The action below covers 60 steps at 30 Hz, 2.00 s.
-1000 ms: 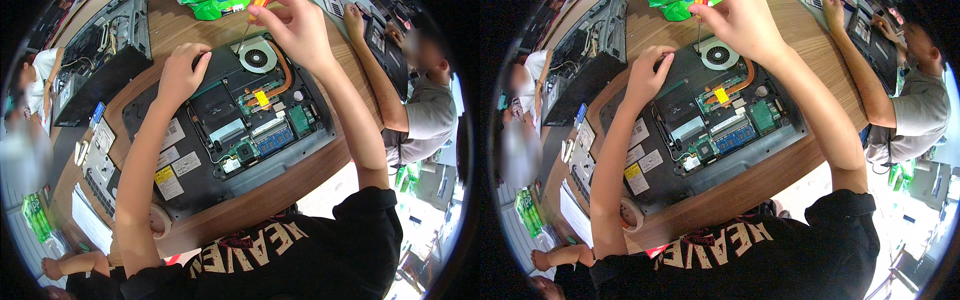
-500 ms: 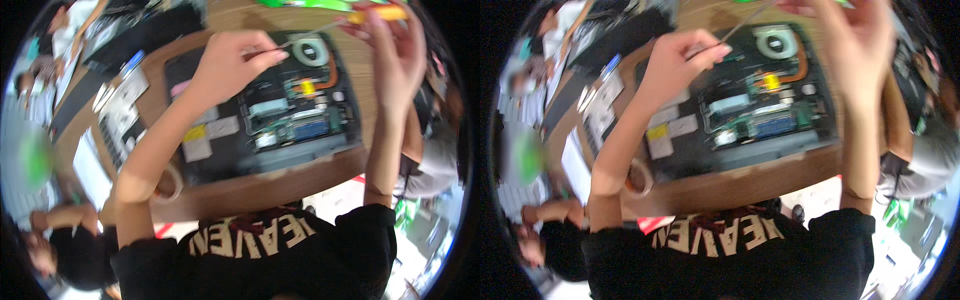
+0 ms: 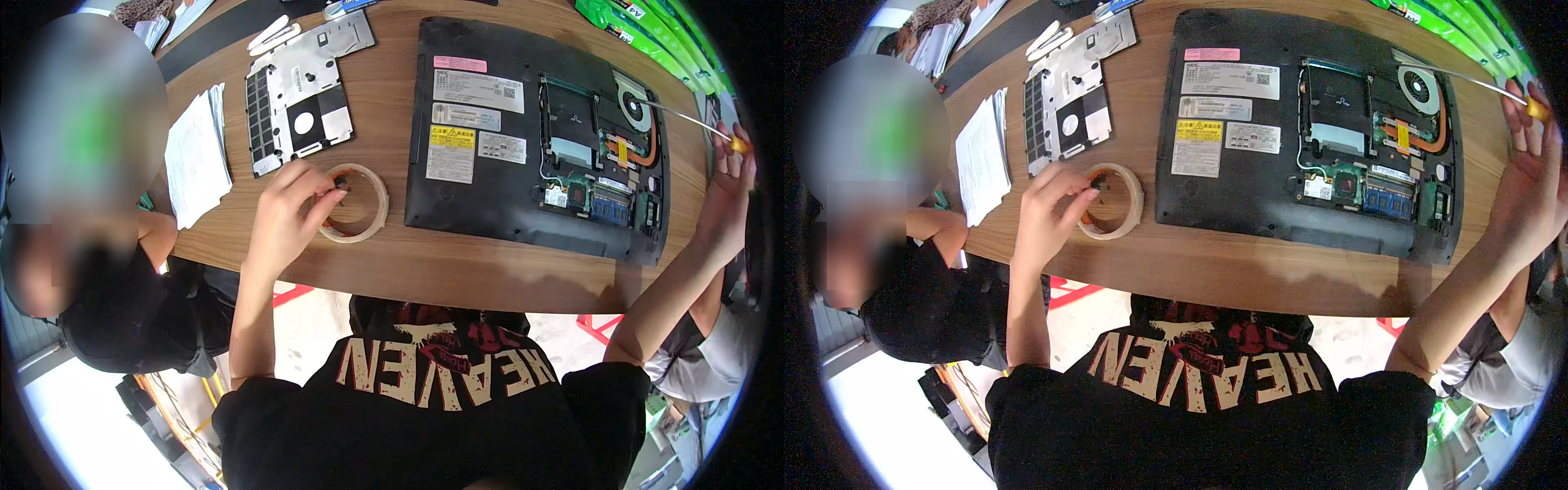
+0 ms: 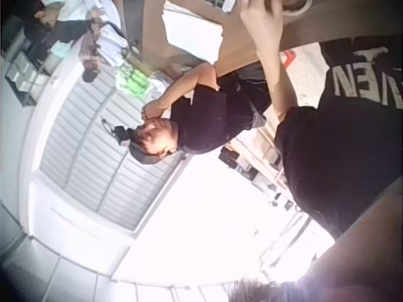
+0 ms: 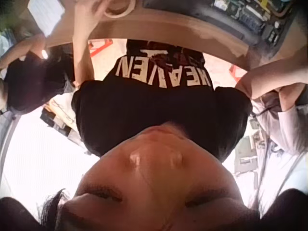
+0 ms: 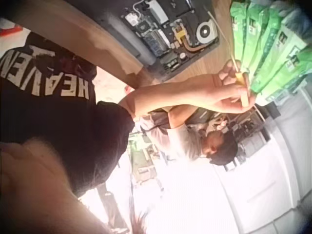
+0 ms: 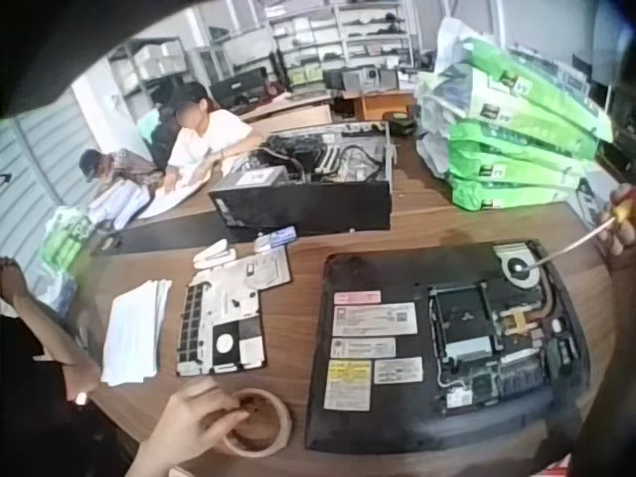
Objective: The person unscrews and removes the internal cooling fan from a laptop using a screwdriver, handles a roll of tape, and manipulates various internal hardware components.
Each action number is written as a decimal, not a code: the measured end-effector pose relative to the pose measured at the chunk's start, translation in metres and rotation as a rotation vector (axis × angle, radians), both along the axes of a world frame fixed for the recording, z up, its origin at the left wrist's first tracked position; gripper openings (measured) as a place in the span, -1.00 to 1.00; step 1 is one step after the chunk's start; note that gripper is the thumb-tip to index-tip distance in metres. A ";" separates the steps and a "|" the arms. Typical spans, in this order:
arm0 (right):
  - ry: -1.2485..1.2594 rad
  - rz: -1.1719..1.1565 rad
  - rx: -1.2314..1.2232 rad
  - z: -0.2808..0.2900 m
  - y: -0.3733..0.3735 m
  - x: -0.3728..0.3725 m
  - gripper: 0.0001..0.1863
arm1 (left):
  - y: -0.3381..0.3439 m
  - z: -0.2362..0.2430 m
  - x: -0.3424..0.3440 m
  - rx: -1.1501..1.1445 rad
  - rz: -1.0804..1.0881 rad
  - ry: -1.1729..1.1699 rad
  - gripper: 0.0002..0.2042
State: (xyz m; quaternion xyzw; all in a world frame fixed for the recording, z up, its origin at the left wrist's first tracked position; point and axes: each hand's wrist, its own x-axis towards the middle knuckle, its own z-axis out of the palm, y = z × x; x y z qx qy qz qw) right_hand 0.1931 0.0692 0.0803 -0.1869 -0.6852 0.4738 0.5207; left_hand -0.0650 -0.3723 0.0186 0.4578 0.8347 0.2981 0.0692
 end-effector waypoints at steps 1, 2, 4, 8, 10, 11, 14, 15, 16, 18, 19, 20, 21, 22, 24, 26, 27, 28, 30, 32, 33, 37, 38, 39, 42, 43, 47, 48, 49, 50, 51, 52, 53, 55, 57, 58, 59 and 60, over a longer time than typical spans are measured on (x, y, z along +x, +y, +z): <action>-0.001 -0.001 0.007 0.000 -0.009 -0.001 -0.56 | -0.002 -0.006 0.000 0.051 -0.023 0.022 -0.87; 0.009 -0.036 -0.039 -0.001 -0.023 -0.002 -0.57 | -0.004 -0.010 0.000 0.101 -0.048 0.044 -0.86; 0.016 -0.076 -0.075 -0.003 -0.039 0.004 -0.58 | -0.008 -0.013 0.001 0.089 -0.057 0.071 -0.84; 0.090 0.040 -0.060 -0.019 -0.028 0.056 -0.62 | -0.011 -0.019 0.000 0.160 -0.041 -0.024 -0.76; 0.105 0.037 -0.065 -0.030 -0.023 0.080 -0.64 | -0.015 -0.022 0.004 0.188 -0.058 -0.012 -0.72; 0.115 0.052 -0.102 -0.032 -0.030 0.087 -0.63 | -0.020 -0.025 0.005 0.209 -0.028 -0.014 -0.64; 0.215 0.096 -0.294 -0.058 -0.026 0.123 -0.63 | -0.028 -0.029 0.013 0.277 0.007 -0.033 -0.48; 0.308 0.175 -0.395 -0.074 -0.024 0.131 -0.63 | -0.031 -0.032 0.015 0.313 0.022 -0.052 -0.41; 0.395 0.255 -0.497 -0.091 -0.021 0.139 -0.63 | -0.034 -0.036 0.016 0.326 0.018 -0.056 -0.41; 0.377 0.004 -0.572 -0.132 -0.020 0.138 -0.60 | -0.043 -0.046 0.015 0.386 0.032 -0.070 -0.29; 0.361 -0.069 -0.583 -0.147 -0.018 0.141 -0.62 | -0.046 -0.047 0.013 0.420 0.015 -0.060 -0.26; 0.346 -0.139 -0.605 -0.165 -0.008 0.156 -0.63 | -0.045 -0.045 0.014 0.422 -0.001 -0.078 -0.25; 0.400 0.007 -0.606 -0.180 0.007 0.184 -0.64 | -0.039 -0.043 0.015 0.431 -0.014 -0.093 -0.24; 0.455 0.154 -0.593 -0.186 0.018 0.209 -0.66 | -0.034 -0.045 0.013 0.439 -0.045 -0.100 -0.23; 0.472 0.196 -0.652 -0.190 0.021 0.210 -0.70 | -0.036 -0.043 0.019 0.386 -0.009 -0.150 -0.22; 0.456 0.235 -0.643 -0.187 0.038 0.226 -0.71 | -0.039 -0.052 0.015 0.428 -0.044 -0.181 -0.22; 0.408 0.379 -0.637 -0.193 0.030 0.209 -0.71 | -0.045 -0.053 0.015 0.409 0.001 -0.150 -0.22; 0.365 0.524 -0.621 -0.194 0.023 0.197 -0.72 | -0.050 -0.052 0.015 0.386 -0.005 -0.150 -0.22; 0.383 0.364 -0.589 -0.195 0.029 0.225 -0.72 | -0.049 -0.046 0.012 0.364 -0.058 -0.134 -0.23; 0.397 0.241 -0.575 -0.193 0.044 0.259 -0.61 | -0.045 -0.048 0.010 0.360 -0.108 -0.142 -0.22; 0.391 0.347 -0.592 -0.201 0.042 0.250 -0.61 | -0.047 -0.047 0.010 0.339 -0.089 -0.126 -0.22; 0.380 0.196 -0.666 -0.190 0.046 0.240 -0.64 | -0.050 -0.049 0.010 0.378 -0.054 -0.154 -0.24; 0.361 0.385 -0.650 -0.179 0.047 0.240 -0.66 | -0.048 -0.048 0.010 0.419 -0.049 -0.174 -0.24; 0.398 0.102 -0.702 -0.172 0.053 0.236 -0.70 | -0.047 -0.046 0.010 0.454 -0.040 -0.195 -0.26; 0.286 -0.027 -0.578 -0.149 0.059 0.214 -0.65 | -0.046 -0.041 0.010 0.477 0.041 -0.173 -0.31; 0.205 -0.234 -0.559 -0.142 0.027 0.161 -0.60 | -0.048 -0.035 0.012 0.429 0.090 -0.098 -0.35; 0.241 -0.026 -0.564 -0.147 0.047 0.194 -0.57 | -0.041 -0.049 0.013 0.541 0.267 -0.088 -0.55; 0.189 -0.239 -0.514 -0.147 0.020 0.159 -0.54 | -0.036 -0.044 0.018 0.672 0.356 -0.218 -0.61; 0.192 -0.179 -0.519 -0.155 0.025 0.171 -0.51 | -0.032 -0.041 0.015 0.582 0.399 -0.127 -0.68; 0.190 -0.249 -0.584 -0.143 0.006 0.144 -0.50 | -0.025 -0.029 0.015 0.577 0.406 -0.097 -0.74; 0.215 -0.209 -0.630 -0.130 -0.010 0.129 -0.51 | -0.014 -0.018 0.016 0.613 0.372 -0.097 -0.78; 0.199 -0.126 -0.627 -0.125 -0.016 0.128 -0.52 | -0.003 -0.006 0.013 0.542 0.356 -0.076 -0.82; 0.111 -0.236 -0.580 -0.117 -0.024 0.118 -0.54 | 0.013 0.007 0.011 0.517 0.279 -0.099 -0.83; 0.046 -0.257 -0.581 -0.103 -0.039 0.109 -0.55 | 0.051 0.029 0.012 0.444 0.143 -0.153 -0.83; 0.014 -0.215 -0.583 -0.100 -0.046 0.108 -0.55 | 0.095 0.039 0.014 0.377 0.013 -0.181 -0.83; -0.051 -0.204 -0.543 -0.101 -0.050 0.108 -0.55 | 0.115 0.043 0.015 0.323 -0.078 -0.214 -0.82; -0.102 -0.199 -0.543 -0.098 -0.053 0.108 -0.55 | 0.136 0.051 0.021 0.263 -0.117 -0.188 -0.81; -0.152 -0.190 -0.542 -0.094 -0.054 0.105 -0.55 | 0.155 0.056 0.021 0.251 -0.132 -0.187 -0.81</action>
